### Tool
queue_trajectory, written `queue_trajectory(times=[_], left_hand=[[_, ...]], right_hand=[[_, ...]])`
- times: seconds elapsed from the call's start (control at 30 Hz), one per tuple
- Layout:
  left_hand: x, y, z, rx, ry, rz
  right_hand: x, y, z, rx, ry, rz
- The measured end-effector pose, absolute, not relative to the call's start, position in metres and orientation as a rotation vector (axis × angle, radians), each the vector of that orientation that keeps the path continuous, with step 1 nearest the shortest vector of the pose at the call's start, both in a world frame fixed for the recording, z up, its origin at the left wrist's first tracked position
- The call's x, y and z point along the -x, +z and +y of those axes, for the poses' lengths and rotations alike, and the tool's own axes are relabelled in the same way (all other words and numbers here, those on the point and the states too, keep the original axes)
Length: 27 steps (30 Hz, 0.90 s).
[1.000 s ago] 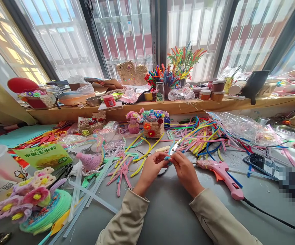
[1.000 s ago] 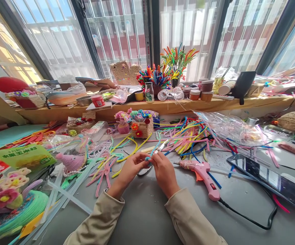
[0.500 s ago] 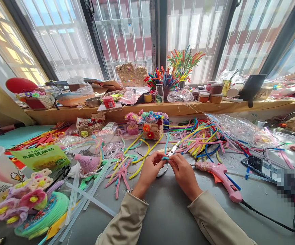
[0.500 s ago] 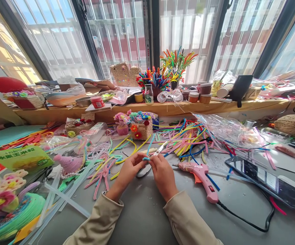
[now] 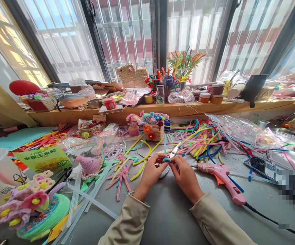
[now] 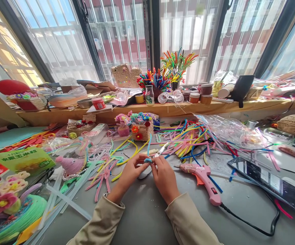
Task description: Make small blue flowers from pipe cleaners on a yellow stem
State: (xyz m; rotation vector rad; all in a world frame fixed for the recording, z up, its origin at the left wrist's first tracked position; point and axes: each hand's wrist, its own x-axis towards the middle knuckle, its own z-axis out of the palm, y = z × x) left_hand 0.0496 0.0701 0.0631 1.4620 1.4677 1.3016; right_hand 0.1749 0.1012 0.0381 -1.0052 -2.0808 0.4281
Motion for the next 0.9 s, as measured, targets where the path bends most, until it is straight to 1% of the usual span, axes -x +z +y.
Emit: queue_trajectory(times=[0.17, 0.33, 0.67, 0.9], left_hand=[[-0.0493, 0.0622, 0.0701, -1.472, 1.312, 1.525], [-0.0478, 0.0614, 0.0713, -1.481, 1.36, 1.454], [-0.0478, 0.0622, 0.0711, -1.477, 1.35, 1.424], [-0.0492, 0.062, 0.0707, -1.536, 1.281, 1.493]], right_hand=[[-0.1742, 0.038, 0.1015, 1.016, 0.397, -2.087], [-0.1736, 0.0394, 0.1005, 1.004, 0.414, -2.092], [-0.1719, 0.0385, 0.0993, 1.007, 0.535, -2.107], [-0.1736, 0.0364, 0.1006, 0.988, 0.488, -2.099]])
